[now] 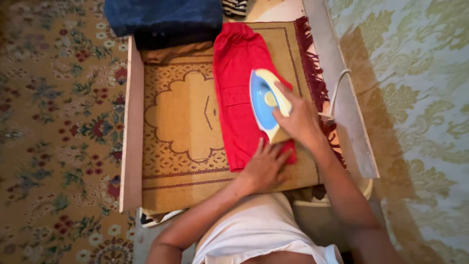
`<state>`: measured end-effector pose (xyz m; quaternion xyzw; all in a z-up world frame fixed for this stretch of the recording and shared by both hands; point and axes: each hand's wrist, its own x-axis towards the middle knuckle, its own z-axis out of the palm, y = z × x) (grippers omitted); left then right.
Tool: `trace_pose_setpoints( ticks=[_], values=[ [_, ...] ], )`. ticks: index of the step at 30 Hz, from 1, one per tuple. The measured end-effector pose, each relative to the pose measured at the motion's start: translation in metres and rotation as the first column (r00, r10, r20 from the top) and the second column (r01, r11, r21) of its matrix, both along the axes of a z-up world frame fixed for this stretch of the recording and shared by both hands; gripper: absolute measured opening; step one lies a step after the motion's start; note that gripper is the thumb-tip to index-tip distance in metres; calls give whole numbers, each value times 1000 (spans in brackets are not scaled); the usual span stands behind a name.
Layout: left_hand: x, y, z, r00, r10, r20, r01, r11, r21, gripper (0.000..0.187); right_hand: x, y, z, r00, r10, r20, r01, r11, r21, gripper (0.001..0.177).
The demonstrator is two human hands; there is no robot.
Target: The person irons a pair of red shorts on an ironing board. They move the iron across the fabric by hand and fold the shorts to reach different areas.
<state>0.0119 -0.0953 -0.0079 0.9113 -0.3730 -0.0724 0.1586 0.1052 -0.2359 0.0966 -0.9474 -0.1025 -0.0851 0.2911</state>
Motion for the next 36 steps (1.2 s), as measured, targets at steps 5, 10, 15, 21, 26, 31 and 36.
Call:
trace_pose_setpoints(
  ticks=[5,10,15,21,26,31,36],
  values=[
    [-7,-1,18,991,-131,15,131,989,-62,83,20,4,-13,989,-15,148,-6,990,139,65],
    [-1,30,30,943,-281,-176,240,944,-225,103,83,31,-14,980,-87,180,75,995,70,67],
    [22,79,32,964,20,-266,-95,958,-271,68,27,6,-12,981,-10,193,-1,998,57,67],
    [11,85,12,931,321,175,-295,943,-157,65,-98,-10,-2,956,64,286,-87,994,69,66],
    [3,85,14,919,365,151,-337,924,-183,64,-38,-1,-12,995,-60,82,54,996,75,67],
    [-1,85,16,927,359,113,-342,928,-147,64,75,30,-21,916,29,401,-58,997,60,64],
    [1,88,19,893,428,141,-397,895,-205,81,57,35,-11,993,-29,117,23,998,50,71]
  ],
)
